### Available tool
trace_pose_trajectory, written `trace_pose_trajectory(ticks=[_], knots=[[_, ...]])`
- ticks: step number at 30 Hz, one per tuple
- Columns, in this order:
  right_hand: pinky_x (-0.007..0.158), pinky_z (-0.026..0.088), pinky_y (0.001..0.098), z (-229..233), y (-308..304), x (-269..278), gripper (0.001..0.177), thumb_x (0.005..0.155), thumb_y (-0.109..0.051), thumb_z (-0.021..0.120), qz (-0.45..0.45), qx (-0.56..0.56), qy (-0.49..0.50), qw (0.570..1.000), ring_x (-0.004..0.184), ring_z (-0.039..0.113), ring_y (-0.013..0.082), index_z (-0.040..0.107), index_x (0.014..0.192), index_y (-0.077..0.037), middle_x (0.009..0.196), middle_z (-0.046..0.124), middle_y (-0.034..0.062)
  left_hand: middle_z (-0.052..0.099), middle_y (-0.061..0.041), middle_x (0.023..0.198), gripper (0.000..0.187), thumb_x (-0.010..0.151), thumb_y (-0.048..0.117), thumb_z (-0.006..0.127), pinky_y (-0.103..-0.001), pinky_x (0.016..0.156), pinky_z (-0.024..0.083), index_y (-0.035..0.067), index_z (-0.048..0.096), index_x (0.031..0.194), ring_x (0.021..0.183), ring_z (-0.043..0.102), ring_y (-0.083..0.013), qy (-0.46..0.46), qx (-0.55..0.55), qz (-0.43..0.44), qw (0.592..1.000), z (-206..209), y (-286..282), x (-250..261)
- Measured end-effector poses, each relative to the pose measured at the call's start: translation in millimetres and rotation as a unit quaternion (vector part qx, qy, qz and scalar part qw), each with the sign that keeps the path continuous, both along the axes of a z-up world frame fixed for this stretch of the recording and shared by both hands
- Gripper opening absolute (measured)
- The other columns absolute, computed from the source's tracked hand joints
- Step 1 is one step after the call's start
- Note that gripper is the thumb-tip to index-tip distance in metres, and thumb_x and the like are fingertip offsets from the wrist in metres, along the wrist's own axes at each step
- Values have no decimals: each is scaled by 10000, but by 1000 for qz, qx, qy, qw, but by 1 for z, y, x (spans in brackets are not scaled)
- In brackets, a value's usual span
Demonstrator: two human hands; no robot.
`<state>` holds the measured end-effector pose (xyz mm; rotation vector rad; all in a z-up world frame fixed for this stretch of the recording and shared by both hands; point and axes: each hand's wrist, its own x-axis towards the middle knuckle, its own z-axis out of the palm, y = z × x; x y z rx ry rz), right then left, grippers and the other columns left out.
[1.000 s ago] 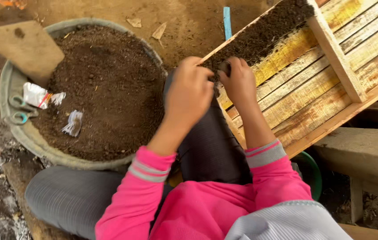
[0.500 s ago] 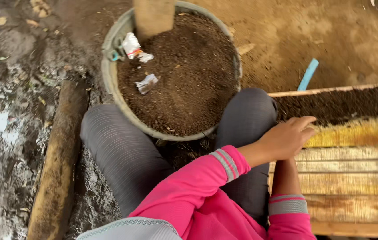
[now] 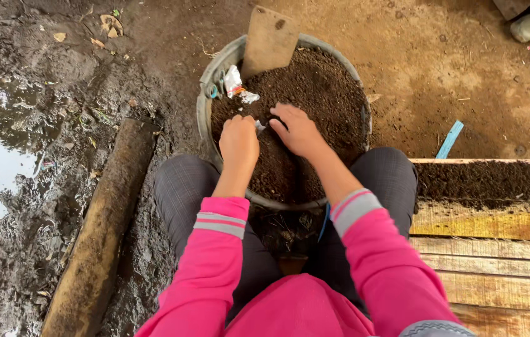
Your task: The person sits on the ground and repeatedly scoops soil from a bucket, places it into a wooden seed tray, and presses it down. They then open small seed packets and sprinkle seeds into the soil-filled tray.
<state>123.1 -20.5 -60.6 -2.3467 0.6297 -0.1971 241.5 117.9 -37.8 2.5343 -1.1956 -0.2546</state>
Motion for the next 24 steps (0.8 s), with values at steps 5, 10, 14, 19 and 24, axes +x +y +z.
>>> trace_pose_trajectory(ticks=[5,10,14,19,24], knots=[[1069,479,455,2,12,-9,408,1100,-506,460,-76,-5,89,993,1263,593,256,739,1159,-213,1204,709,-9,667,-127,861,222,936,240,776,-387,652,618,34,704,973,858,713,-295,91,-67,44,993,5,4,12],[1043,494,370,55,44,-15,182,1013,-373,702,-173,80,-77,979,1209,599,189,758,1136,-251,1157,691,-57,768,-53,907,159,984,209,746,-342,684,619,76,741,1070,876,768,-200,318,-196,64,925,4,4,9],[765,555,227,73,62,-5,166,954,-221,791,-195,192,-174,946,883,671,92,794,1087,-121,928,749,19,754,-192,970,266,944,99,748,-289,815,645,-73,712,1145,866,734,-168,574,-326,146,737,28,9,-3],[706,538,234,65,37,-14,104,980,-118,718,-182,248,-166,937,772,625,83,787,1040,-67,814,738,53,748,-114,896,165,879,177,753,-347,647,613,67,717,997,766,742,-192,361,-269,45,892,42,9,0],[1124,453,567,31,12,-27,383,1131,-245,516,-216,87,-37,972,1322,567,443,628,1398,6,1364,624,273,683,-194,951,165,926,-48,622,-411,643,639,53,558,1041,778,747,-381,157,-222,-23,962,62,-2,-12]])
